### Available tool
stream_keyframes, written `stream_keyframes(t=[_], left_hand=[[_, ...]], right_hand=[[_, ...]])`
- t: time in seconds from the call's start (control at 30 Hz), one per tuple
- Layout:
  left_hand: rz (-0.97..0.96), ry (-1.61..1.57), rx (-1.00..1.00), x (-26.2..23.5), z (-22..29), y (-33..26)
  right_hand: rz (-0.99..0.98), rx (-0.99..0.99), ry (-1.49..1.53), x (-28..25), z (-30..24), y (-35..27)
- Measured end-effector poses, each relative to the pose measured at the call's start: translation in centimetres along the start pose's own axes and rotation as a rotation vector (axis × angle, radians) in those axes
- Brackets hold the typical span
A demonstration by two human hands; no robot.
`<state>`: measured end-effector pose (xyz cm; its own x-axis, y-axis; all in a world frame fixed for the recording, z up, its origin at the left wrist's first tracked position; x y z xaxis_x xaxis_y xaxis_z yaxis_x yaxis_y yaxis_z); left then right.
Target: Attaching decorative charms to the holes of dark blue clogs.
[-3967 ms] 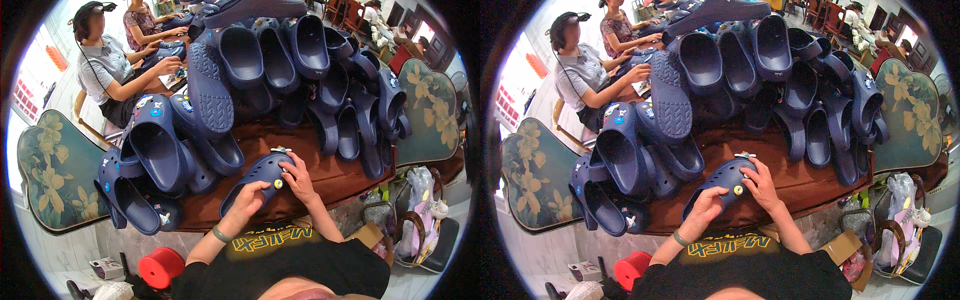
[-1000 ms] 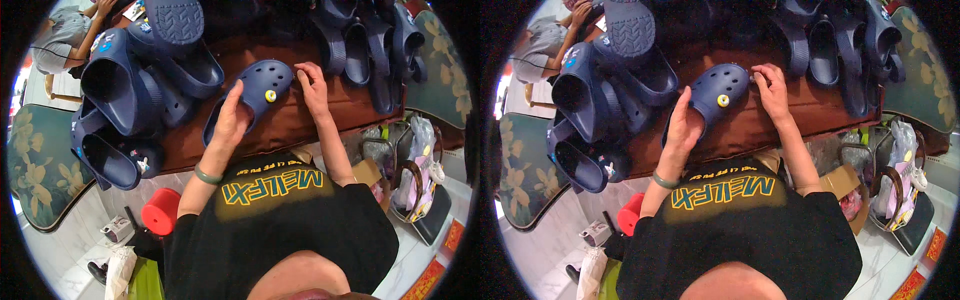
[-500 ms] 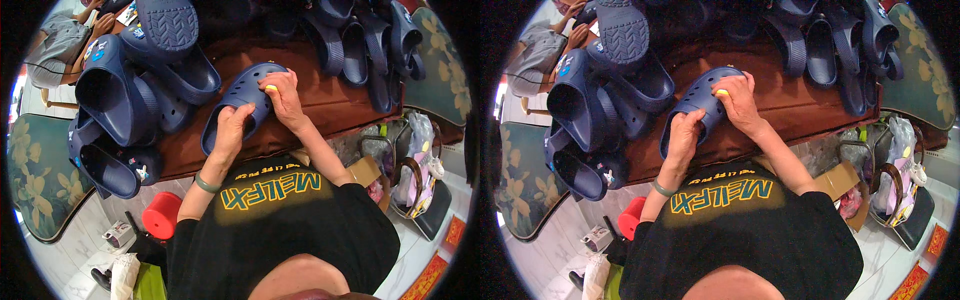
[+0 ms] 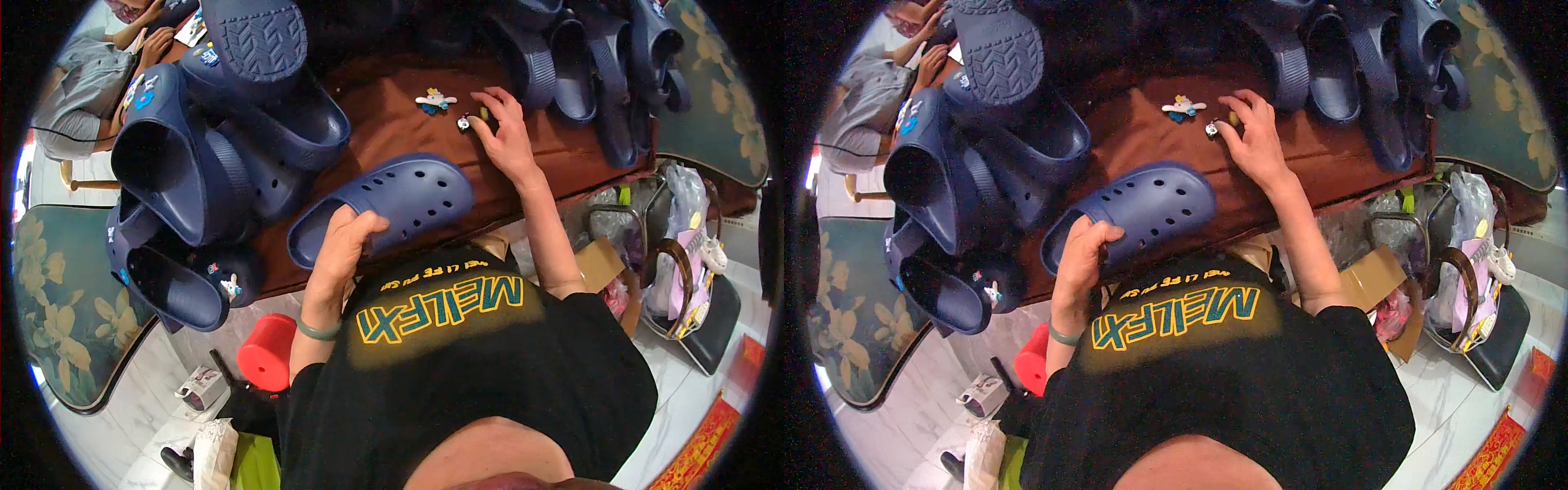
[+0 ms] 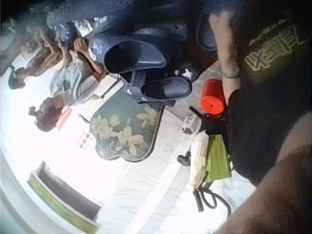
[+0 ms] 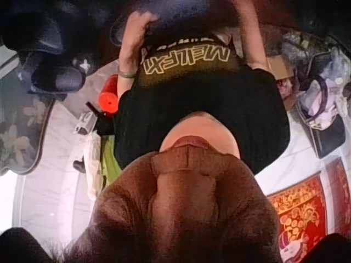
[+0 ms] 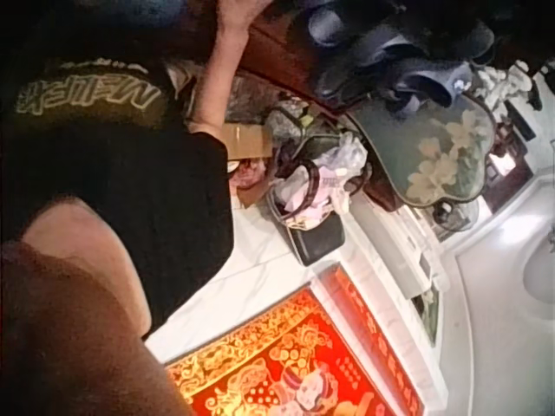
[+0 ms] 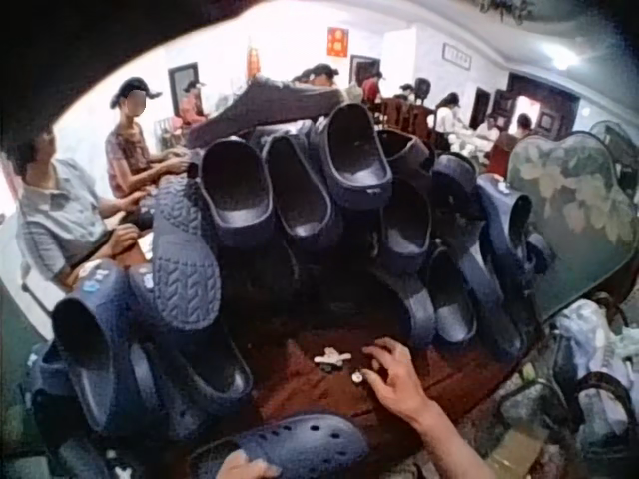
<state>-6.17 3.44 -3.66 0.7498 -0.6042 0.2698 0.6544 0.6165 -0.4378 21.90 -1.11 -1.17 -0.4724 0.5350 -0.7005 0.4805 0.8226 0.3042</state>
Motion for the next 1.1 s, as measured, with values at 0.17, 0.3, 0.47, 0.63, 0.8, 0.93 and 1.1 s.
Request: stream_keyframes(t=[0.17, 0.3, 0.47, 0.63, 0.8, 0.93, 1.1], left_hand=[[0.007, -0.036, -0.013, -0.7, -1.6, 0.7], [0.114, 0.076, 0.000, 0.7, -0.5, 1.8], [-0.119, -0.055, 0.033, 3.1, 1.2, 2.8], [-0.069, -0.048, 0.050, 2.9, 1.5, 2.3], [-0.062, -0.105, 0.069, 3.4, 1.9, 2.3], [-0.125, -0.070, 0.089, 3.0, 0.4, 3.2], [-0.147, -0.043, 0.082, 3.2, 0.8, 2.8]], right_hand=[[-0.050, -0.169, -0.190, 1.5, -2.4, 0.0], [-0.076, -0.296, -0.306, 3.2, -4.3, 2.1], [0.042, -0.347, -0.257, 2.0, -4.7, 3.1], [-0.070, -0.480, -0.102, 0.7, -9.8, -0.2], [-0.179, -0.546, -0.005, 1.9, -12.5, -2.1], [-0.252, -0.565, -0.024, 2.4, -12.9, -2.1], [-0.401, -0.677, -0.132, 2.3, -14.2, -2.2]])
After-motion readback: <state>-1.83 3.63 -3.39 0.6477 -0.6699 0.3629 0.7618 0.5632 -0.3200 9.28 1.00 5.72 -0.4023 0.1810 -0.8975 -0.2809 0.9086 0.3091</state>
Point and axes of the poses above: each hand's wrist, its own y-axis towards the middle knuckle, its own x-axis out of the palm, z = x × y, the point moved 8 cm from there along y, towards the middle knuckle, and after that the axes turned 5 degrees about x, right-handed, at the moved point
